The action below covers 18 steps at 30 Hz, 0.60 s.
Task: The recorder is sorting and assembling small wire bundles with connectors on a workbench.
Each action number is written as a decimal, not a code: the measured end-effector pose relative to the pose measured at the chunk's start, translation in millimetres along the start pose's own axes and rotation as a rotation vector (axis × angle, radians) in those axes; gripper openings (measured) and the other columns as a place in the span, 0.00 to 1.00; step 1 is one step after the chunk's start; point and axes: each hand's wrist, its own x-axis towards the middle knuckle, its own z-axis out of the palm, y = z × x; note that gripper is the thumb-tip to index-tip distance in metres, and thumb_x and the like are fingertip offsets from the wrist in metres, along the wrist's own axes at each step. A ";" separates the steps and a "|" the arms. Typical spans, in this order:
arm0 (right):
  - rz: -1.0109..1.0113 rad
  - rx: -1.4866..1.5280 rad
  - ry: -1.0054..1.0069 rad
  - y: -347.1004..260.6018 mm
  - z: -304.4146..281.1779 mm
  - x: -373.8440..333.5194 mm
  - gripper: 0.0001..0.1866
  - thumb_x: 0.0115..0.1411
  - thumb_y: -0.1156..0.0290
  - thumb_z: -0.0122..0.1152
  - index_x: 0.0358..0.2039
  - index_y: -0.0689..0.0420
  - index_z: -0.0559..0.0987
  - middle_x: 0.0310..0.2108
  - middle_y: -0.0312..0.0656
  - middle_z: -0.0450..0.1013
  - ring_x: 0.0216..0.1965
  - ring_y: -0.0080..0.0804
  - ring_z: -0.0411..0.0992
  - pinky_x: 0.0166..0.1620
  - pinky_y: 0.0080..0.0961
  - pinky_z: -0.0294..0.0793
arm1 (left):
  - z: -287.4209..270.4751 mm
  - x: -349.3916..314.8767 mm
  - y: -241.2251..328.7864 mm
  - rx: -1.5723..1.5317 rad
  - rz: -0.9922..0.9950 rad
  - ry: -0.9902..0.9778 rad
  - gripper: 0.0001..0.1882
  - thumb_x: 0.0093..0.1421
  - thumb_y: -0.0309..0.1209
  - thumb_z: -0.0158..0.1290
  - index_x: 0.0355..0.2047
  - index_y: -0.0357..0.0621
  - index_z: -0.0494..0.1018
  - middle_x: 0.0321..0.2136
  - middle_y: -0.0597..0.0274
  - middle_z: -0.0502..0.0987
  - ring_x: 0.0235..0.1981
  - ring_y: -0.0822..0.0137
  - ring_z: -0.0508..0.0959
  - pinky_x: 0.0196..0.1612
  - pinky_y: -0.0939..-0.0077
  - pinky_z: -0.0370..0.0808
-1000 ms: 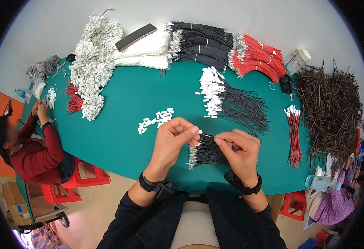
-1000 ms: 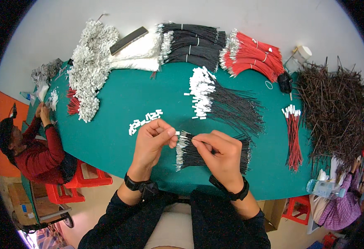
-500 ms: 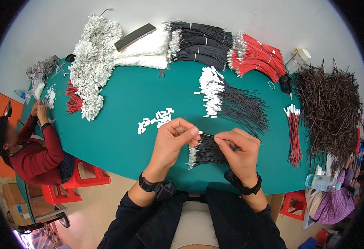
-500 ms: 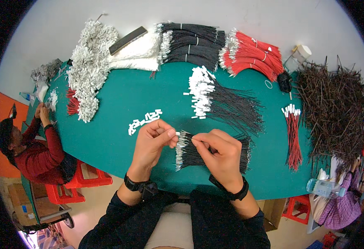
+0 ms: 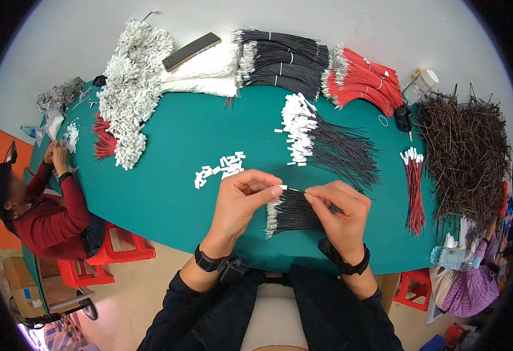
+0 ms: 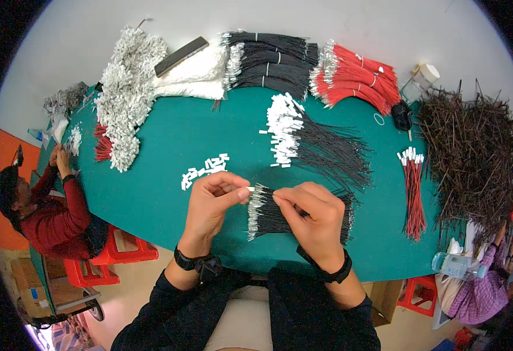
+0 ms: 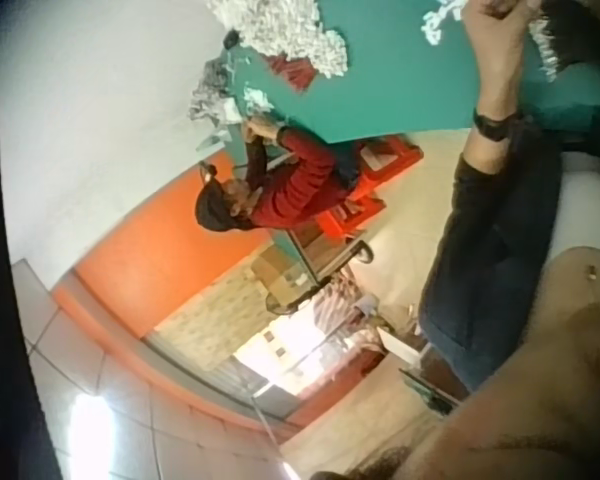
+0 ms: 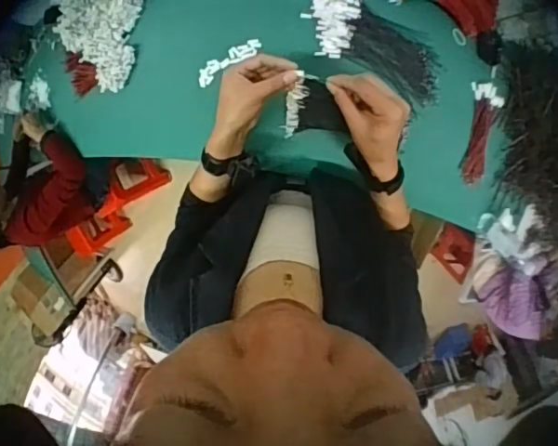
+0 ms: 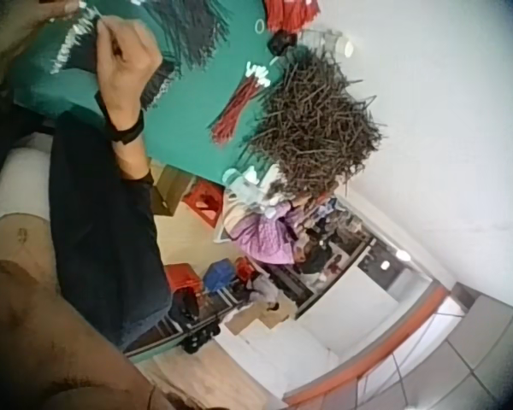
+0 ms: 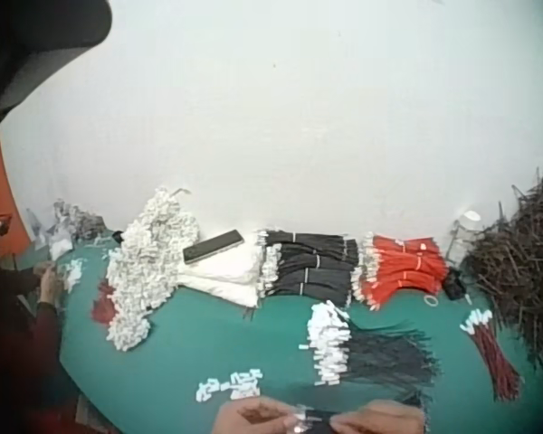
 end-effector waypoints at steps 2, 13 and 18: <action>-0.023 -0.027 -0.014 0.4 -0.1 0.0 0.08 0.52 0.84 0.72 0.33 0.62 0.86 0.25 0.38 0.79 0.23 0.22 0.72 0.26 0.18 0.68 | -0.3 -0.2 0.1 0.008 -0.003 0.003 0.07 0.59 0.19 0.64 0.38 0.34 0.81 0.32 0.59 0.84 0.31 0.73 0.82 0.38 0.79 0.78; -0.103 -0.061 -0.011 -1.4 1.5 2.2 0.08 0.49 0.80 0.74 0.32 0.57 0.85 0.26 0.38 0.79 0.26 0.33 0.75 0.31 0.29 0.67 | -0.3 -1.0 0.2 0.073 0.037 -0.038 0.06 0.60 0.19 0.64 0.38 0.34 0.82 0.33 0.61 0.85 0.33 0.77 0.82 0.39 0.83 0.78; -0.133 -0.085 -0.042 -1.5 -1.1 4.9 0.08 0.50 0.79 0.73 0.32 0.57 0.85 0.27 0.38 0.80 0.26 0.33 0.75 0.31 0.29 0.67 | 2.4 -2.7 4.6 0.101 0.045 -0.037 0.06 0.58 0.17 0.64 0.37 0.34 0.82 0.32 0.60 0.83 0.34 0.75 0.82 0.39 0.82 0.78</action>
